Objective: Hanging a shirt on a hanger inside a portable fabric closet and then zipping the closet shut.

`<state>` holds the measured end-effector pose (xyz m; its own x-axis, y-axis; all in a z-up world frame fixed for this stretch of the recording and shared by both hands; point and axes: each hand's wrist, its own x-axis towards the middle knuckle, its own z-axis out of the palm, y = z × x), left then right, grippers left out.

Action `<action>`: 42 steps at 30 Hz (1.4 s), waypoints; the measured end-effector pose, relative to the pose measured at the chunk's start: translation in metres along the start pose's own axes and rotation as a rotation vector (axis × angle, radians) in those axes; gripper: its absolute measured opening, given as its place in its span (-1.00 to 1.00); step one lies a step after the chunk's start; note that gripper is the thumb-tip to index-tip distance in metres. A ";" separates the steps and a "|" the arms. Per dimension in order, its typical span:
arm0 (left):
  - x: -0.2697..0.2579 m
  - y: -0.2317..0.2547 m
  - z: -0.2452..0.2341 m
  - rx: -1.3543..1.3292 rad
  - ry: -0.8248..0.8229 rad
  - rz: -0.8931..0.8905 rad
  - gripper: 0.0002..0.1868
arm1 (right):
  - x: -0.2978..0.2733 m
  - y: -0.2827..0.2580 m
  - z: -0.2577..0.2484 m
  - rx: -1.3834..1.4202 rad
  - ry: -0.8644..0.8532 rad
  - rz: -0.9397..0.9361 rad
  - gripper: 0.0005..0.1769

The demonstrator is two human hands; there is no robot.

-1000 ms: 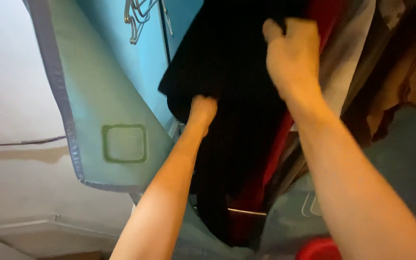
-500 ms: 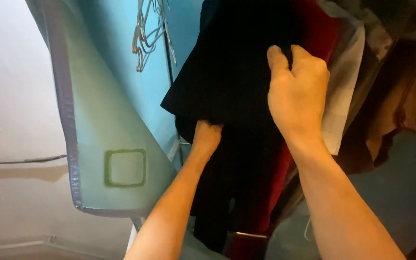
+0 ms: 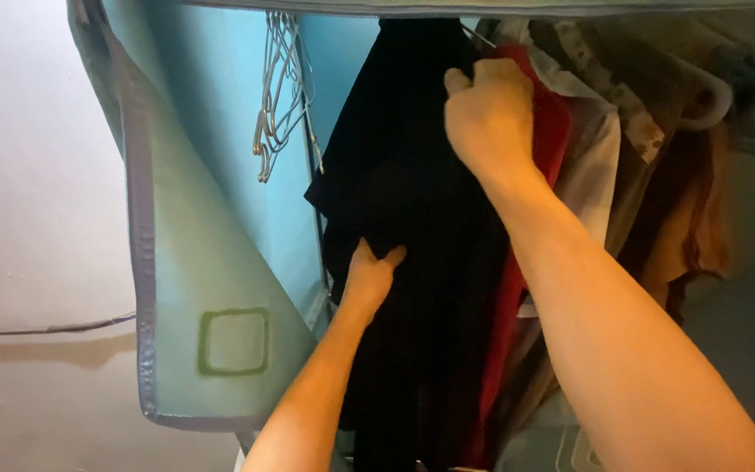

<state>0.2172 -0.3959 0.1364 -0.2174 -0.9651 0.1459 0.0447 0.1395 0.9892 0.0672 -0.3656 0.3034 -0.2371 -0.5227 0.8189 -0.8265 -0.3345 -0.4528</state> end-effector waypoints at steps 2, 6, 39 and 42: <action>-0.005 0.006 0.000 0.105 -0.008 -0.089 -0.13 | 0.002 -0.013 0.004 0.017 -0.082 0.045 -0.75; -0.006 -0.009 -0.001 0.093 -0.022 -0.112 -0.46 | -0.016 -0.022 -0.002 0.004 -0.182 0.055 -0.72; 0.032 -0.174 -0.012 0.569 -0.077 -0.236 -0.36 | -0.064 -0.008 0.002 0.101 -0.063 0.012 -0.51; -0.003 -0.142 -0.009 0.714 -0.442 -0.591 -0.29 | -0.068 -0.005 0.001 0.164 -0.065 0.035 -0.48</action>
<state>0.2200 -0.4143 -0.0047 -0.3625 -0.7744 -0.5186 -0.7453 -0.0932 0.6601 0.0875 -0.3288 0.2492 -0.2263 -0.5835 0.7799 -0.7231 -0.4358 -0.5359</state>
